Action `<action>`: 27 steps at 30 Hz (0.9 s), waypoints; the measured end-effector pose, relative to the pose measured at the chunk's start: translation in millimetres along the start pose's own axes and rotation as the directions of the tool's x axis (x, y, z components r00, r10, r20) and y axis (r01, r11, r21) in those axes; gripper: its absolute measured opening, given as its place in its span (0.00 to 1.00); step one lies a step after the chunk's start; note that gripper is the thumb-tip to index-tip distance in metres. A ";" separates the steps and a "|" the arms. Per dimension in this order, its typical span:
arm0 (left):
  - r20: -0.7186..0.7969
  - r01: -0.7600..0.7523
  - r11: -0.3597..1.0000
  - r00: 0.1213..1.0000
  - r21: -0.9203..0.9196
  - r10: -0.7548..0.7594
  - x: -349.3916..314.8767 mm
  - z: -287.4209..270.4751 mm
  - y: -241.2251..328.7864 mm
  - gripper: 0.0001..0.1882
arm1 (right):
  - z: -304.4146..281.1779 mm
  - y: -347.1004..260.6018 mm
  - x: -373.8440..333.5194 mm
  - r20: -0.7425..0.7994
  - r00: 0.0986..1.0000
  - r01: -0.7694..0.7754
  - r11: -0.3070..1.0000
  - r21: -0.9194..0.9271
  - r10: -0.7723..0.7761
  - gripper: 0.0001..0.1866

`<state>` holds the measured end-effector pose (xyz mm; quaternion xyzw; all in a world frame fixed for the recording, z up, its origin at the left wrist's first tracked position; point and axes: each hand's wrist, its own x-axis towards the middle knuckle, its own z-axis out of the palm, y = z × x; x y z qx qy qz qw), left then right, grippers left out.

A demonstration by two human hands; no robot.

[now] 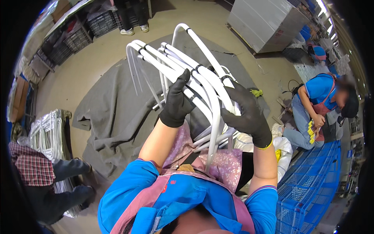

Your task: The person sits on the floor and assembles white metal chair frames by inserting yellow plastic caps into the leg ends. They pick up frames, align the legs, and press the caps into place, then stack the completed frames nearby.

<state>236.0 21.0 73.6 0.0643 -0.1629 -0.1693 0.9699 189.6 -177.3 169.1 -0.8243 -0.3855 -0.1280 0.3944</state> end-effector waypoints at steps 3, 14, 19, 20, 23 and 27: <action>0.123 0.040 0.983 0.992 -0.177 -0.018 -18.8 5.6 4.5 0.30 | 6.2 -18.4 -8.5 0.079 0.997 -0.012 0.999 0.044 0.009 0.34; 0.158 0.121 0.962 0.984 -0.244 -0.084 -48.1 54.2 -6.0 0.24 | -4.6 -96.7 -32.4 0.065 0.972 -0.234 0.962 0.140 0.227 0.41; 0.293 0.214 0.949 0.946 -0.232 -0.141 -52.4 57.4 -28.2 0.25 | -12.2 -113.6 -15.5 -0.034 0.910 -0.415 0.907 -0.066 0.414 0.23; 0.232 0.168 0.976 0.964 -0.139 -0.133 -54.2 56.8 -31.0 0.22 | -12.8 -112.1 -13.3 0.003 0.882 -0.470 0.879 0.081 0.472 0.23; 0.116 0.207 0.965 0.975 -0.162 -0.190 -60.2 54.9 -31.9 0.21 | -16.1 -105.6 -20.7 0.076 0.879 -0.476 0.859 0.190 0.470 0.25; 0.081 0.213 0.966 0.976 -0.148 -0.203 -70.9 57.3 -32.8 0.25 | -19.1 -106.0 -39.3 0.049 0.914 -0.405 0.900 0.160 0.403 0.27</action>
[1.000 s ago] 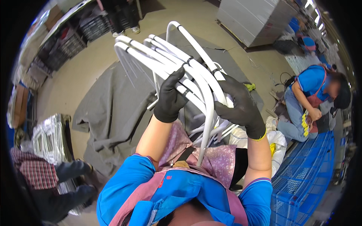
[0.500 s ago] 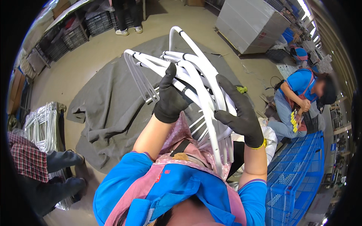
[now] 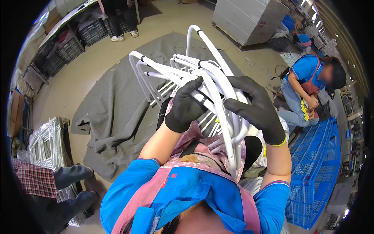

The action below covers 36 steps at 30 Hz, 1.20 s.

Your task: The person sits on the floor and assembles white metal chair frames by inserting yellow plastic caps into the leg ends. They pick up frames, align the legs, and press the caps into place, then stack the completed frames nearby.

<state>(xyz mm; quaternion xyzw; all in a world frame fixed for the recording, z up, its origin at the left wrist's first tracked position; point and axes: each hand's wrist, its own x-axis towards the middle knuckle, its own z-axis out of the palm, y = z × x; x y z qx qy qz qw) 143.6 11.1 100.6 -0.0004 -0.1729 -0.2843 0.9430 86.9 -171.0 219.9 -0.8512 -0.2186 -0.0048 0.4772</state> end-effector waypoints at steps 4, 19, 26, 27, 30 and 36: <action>-0.048 -0.043 0.987 0.998 0.154 0.051 -2.1 4.3 -2.4 0.31 | -12.1 -21.9 -6.1 -0.110 0.993 -0.033 0.988 0.153 0.051 0.28; -0.001 -0.098 0.993 0.995 0.065 0.098 -14.2 2.8 8.8 0.38 | 33.2 30.0 35.7 0.094 0.989 -0.120 0.989 0.084 0.112 0.42; 0.104 -0.004 1.000 0.995 -0.029 0.007 -15.0 -14.6 7.3 0.43 | 37.3 130.7 -40.4 0.474 0.879 -0.363 0.706 0.608 0.043 0.50; -0.013 0.002 0.997 1.000 0.076 -0.001 -18.5 -15.9 5.6 0.43 | 39.8 141.9 -45.5 0.518 0.847 -0.437 0.708 0.554 0.117 0.50; -0.161 0.143 0.967 0.981 0.212 -0.109 -13.5 -14.6 3.8 0.43 | 43.5 161.9 -41.9 0.569 0.812 -0.486 0.691 0.536 0.130 0.49; -0.040 0.230 0.855 0.970 0.465 -0.239 -9.3 6.3 5.2 0.33 | 45.6 162.0 18.6 0.452 0.885 -0.389 0.711 0.586 0.112 0.48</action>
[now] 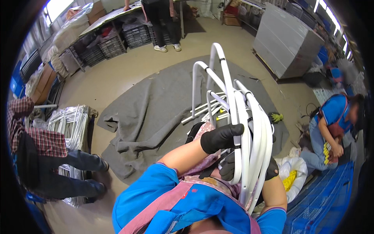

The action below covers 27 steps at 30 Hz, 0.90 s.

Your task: The person sits on the floor and assembles white metal chair frames by inserting yellow plastic caps into the leg ends. They pick up frames, align the legs, and press the caps into place, then stack the completed frames nearby.

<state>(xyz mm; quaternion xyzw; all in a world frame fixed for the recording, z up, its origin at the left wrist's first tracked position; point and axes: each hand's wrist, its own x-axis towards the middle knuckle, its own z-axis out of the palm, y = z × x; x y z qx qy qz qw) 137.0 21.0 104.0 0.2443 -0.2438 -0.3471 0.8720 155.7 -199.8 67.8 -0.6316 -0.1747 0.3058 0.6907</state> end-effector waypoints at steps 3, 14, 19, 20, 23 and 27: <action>0.019 0.065 0.974 0.997 0.216 -0.071 5.9 -14.3 5.5 0.37 | -9.1 -22.0 24.4 -0.062 0.995 0.078 0.997 -0.017 -0.079 0.48; 0.220 -0.005 0.716 0.953 0.698 -0.208 -9.0 -80.6 47.3 0.40 | -15.9 -37.5 23.7 -0.113 0.974 0.191 0.980 -0.062 -0.197 0.47; -0.347 0.348 0.075 0.938 0.935 -0.028 -58.4 -134.5 -5.8 0.40 | 15.5 -27.2 51.5 -0.076 0.967 0.235 0.967 -0.099 -0.243 0.46; -0.314 0.305 0.095 0.944 0.948 0.103 -67.7 -147.0 -25.6 0.41 | 20.2 -28.3 56.3 -0.076 0.965 0.242 0.964 -0.106 -0.251 0.46; -0.426 0.219 0.581 0.870 0.784 0.247 -90.7 -173.3 -83.6 0.36 | 29.2 -33.7 60.6 -0.079 0.962 0.253 0.960 -0.120 -0.263 0.46; -0.092 0.207 -0.330 0.939 0.921 0.333 -97.9 -186.4 -103.6 0.24 | 24.3 -45.9 40.5 -0.131 0.952 0.255 0.954 -0.156 -0.276 0.45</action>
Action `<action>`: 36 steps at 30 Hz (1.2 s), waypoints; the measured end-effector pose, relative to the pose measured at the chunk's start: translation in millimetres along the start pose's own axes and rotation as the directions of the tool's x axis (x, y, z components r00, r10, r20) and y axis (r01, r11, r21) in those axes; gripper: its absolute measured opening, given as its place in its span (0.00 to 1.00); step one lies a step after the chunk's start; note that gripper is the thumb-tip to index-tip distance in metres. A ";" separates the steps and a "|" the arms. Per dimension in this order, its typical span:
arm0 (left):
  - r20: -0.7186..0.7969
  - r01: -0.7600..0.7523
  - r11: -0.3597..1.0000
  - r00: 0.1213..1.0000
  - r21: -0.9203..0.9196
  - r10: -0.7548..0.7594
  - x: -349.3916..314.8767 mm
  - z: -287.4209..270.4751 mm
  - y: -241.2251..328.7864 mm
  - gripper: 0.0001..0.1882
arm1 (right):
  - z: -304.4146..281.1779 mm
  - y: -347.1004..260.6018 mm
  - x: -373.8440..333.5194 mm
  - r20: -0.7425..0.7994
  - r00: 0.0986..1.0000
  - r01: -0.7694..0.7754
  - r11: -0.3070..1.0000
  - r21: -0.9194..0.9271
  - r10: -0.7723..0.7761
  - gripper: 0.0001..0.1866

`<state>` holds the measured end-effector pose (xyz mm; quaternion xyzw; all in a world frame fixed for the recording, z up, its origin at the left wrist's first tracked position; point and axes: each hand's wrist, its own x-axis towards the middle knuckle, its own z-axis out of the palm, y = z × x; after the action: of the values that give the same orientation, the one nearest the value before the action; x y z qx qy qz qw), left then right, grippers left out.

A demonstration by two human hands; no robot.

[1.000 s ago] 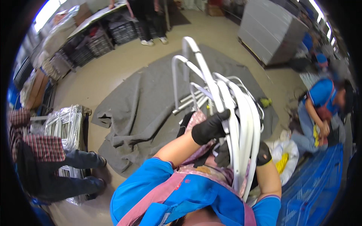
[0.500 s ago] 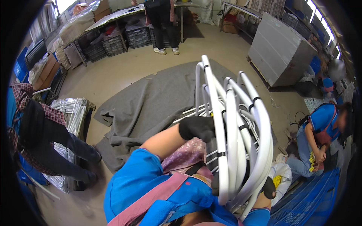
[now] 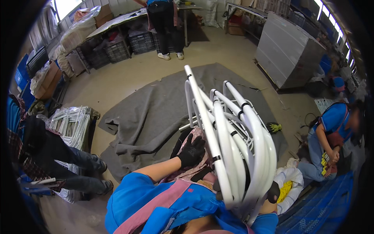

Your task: The person sits on the floor and assembles white metal chair frames by inserting yellow plastic caps into the leg ends. They pick up frames, align the legs, and press the caps into place, then stack the completed frames nearby.

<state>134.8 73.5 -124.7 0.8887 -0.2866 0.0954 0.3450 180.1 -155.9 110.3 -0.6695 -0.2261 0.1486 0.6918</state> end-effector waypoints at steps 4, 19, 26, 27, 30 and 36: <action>-0.032 -0.070 0.826 0.994 0.559 0.106 20.2 -17.8 8.4 0.24 | -26.0 -29.9 -36.4 -0.087 0.996 0.003 0.999 -0.040 -0.007 0.45; -0.131 0.369 0.928 0.919 -0.039 -0.371 78.9 -68.4 -30.2 0.10 | -45.6 -92.0 -109.4 -0.324 0.932 0.111 0.979 -0.170 -0.161 0.44; -0.245 0.255 0.951 0.947 0.174 -0.209 69.5 -59.7 -8.9 0.09 | -35.3 -103.4 -114.9 -0.345 0.922 0.118 0.977 -0.179 -0.175 0.44; -0.253 0.263 0.940 0.945 0.216 -0.206 68.9 -58.2 -16.4 0.07 | -32.8 -105.3 -115.8 -0.348 0.922 0.114 0.977 -0.180 -0.172 0.44; -0.547 0.260 0.965 0.813 0.032 -0.201 51.6 -69.0 -56.3 0.04 | -22.8 -109.0 -119.1 -0.337 0.929 0.101 0.981 -0.166 -0.153 0.43; -0.245 0.823 0.374 0.504 0.428 -0.828 -17.1 -138.6 -118.4 0.19 | 19.7 -119.4 -119.5 -0.283 0.958 0.030 0.996 -0.079 -0.051 0.43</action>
<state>192.8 244.5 -94.0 0.9678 0.2275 -0.0245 0.1051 56.4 -206.7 215.4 -0.7043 -0.1430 0.0278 0.6948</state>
